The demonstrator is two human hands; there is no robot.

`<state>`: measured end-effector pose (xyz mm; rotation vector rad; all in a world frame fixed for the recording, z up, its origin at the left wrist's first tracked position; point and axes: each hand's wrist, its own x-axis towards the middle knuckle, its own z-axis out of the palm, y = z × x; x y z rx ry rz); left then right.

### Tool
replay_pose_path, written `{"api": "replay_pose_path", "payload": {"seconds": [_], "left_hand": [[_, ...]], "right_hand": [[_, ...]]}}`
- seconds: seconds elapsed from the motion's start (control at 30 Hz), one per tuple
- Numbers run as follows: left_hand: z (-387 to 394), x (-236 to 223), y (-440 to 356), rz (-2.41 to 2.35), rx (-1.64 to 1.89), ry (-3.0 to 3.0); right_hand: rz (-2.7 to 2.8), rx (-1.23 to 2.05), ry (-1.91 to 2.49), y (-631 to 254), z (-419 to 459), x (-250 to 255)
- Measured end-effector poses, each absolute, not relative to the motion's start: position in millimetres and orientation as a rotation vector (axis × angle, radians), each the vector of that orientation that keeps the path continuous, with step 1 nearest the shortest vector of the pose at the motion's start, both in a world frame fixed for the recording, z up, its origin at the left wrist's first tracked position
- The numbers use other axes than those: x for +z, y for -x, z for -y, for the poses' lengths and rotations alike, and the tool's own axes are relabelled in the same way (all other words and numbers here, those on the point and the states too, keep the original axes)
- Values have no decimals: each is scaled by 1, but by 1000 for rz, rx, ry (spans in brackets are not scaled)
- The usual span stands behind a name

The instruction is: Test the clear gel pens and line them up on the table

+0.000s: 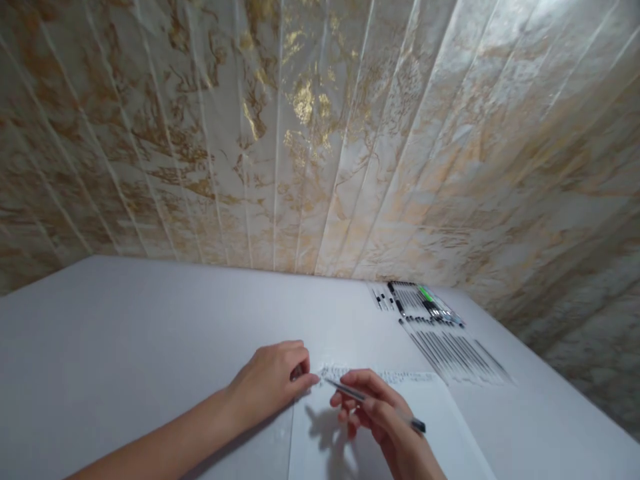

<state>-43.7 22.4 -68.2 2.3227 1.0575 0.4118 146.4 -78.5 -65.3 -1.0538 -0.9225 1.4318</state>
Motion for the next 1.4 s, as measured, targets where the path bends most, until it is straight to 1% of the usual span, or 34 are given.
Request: {"api": "replay_pose_path", "payload": {"seconds": [0.13,0.27,0.33,0.43,0.6,0.77,1.1,1.4], "left_hand": [[-18,-68,46,-1081,369,-2407],[-15,-69,48,-1182,293,-2483],[-14,-68,49,-1215,229,-2482],[-14,-66,51,-1225,118,-2434],[-14,-61,53,-1261,61,-2429],[-15,-54,54,-1255,-23,-2457],[-15,-59,57,-1224,51,-2463],[-14,-55,55,-1229,7,-2481]], "right_hand": [[938,1253,1181,-142,71,-57],[994,1263,1270,-133,65,-55],[1107,1257,1352,-125,66,-58],[1243,1159,1468,-113,70,-67],[1384,1006,1509,-100,72,-84],[1457,1038,1453,-96,70,-91],[1485,1048,1431,-96,70,-96],[1462,1032,1451,-95,70,-95]]}}
